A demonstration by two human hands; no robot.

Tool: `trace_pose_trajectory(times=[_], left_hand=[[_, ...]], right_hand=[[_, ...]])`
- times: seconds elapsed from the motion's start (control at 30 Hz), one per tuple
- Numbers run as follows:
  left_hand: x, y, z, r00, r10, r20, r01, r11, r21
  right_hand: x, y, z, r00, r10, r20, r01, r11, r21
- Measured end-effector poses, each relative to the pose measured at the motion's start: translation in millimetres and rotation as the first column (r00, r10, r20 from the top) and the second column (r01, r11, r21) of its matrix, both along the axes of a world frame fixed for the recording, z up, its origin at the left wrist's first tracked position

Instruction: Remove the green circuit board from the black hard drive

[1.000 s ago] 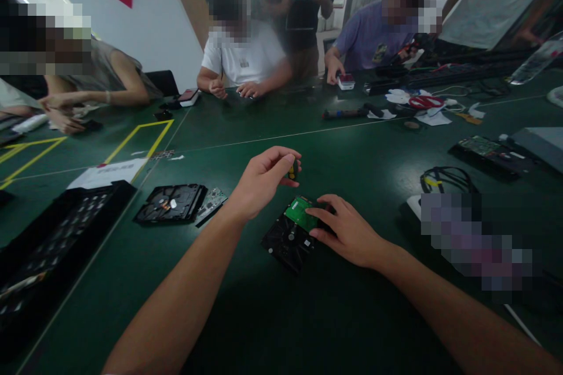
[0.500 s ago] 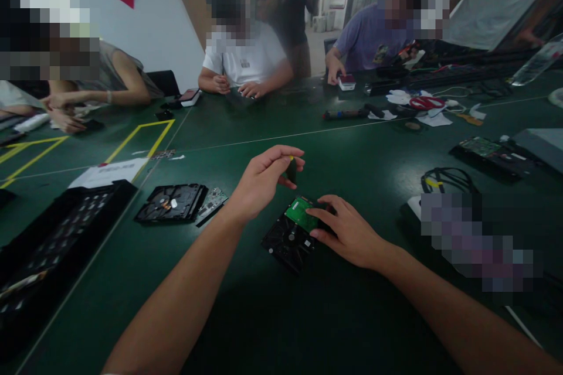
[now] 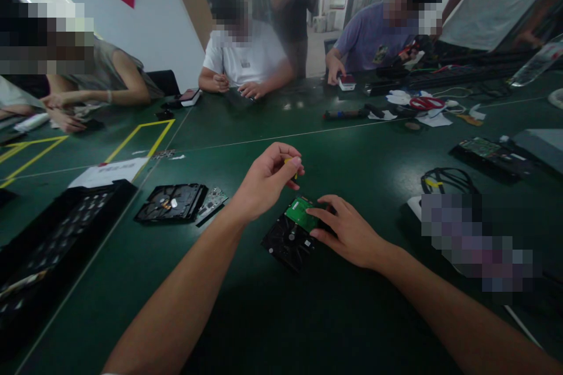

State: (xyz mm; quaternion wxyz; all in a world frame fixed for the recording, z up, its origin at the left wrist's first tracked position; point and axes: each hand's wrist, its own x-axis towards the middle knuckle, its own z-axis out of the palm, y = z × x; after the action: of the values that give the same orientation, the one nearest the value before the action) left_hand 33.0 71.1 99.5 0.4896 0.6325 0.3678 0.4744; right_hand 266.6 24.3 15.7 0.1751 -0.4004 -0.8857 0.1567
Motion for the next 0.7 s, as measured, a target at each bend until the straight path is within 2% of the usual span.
trace_pose_trajectory(times=[0.23,0.47,0.7], left_hand=[[-3.0,0.1,1.2,0.997,-0.052,0.053,0.055,0.997,-0.059],[-4.1,0.4,-0.9,0.987,0.098,-0.129,-0.089,0.993,0.072],[-3.3,-0.8,1.3,0.978,0.124,-0.169,-0.109,0.990,0.092]], right_hand=[[0.4,0.2,-2.1,1.000,-0.003,0.006,0.003,1.000,-0.008],[0.2,-0.2,0.4,1.000,-0.002,-0.015,0.002,1.000,0.002],[0.2,0.2,-0.4,1.000,0.000,0.002,0.000,1.000,-0.014]])
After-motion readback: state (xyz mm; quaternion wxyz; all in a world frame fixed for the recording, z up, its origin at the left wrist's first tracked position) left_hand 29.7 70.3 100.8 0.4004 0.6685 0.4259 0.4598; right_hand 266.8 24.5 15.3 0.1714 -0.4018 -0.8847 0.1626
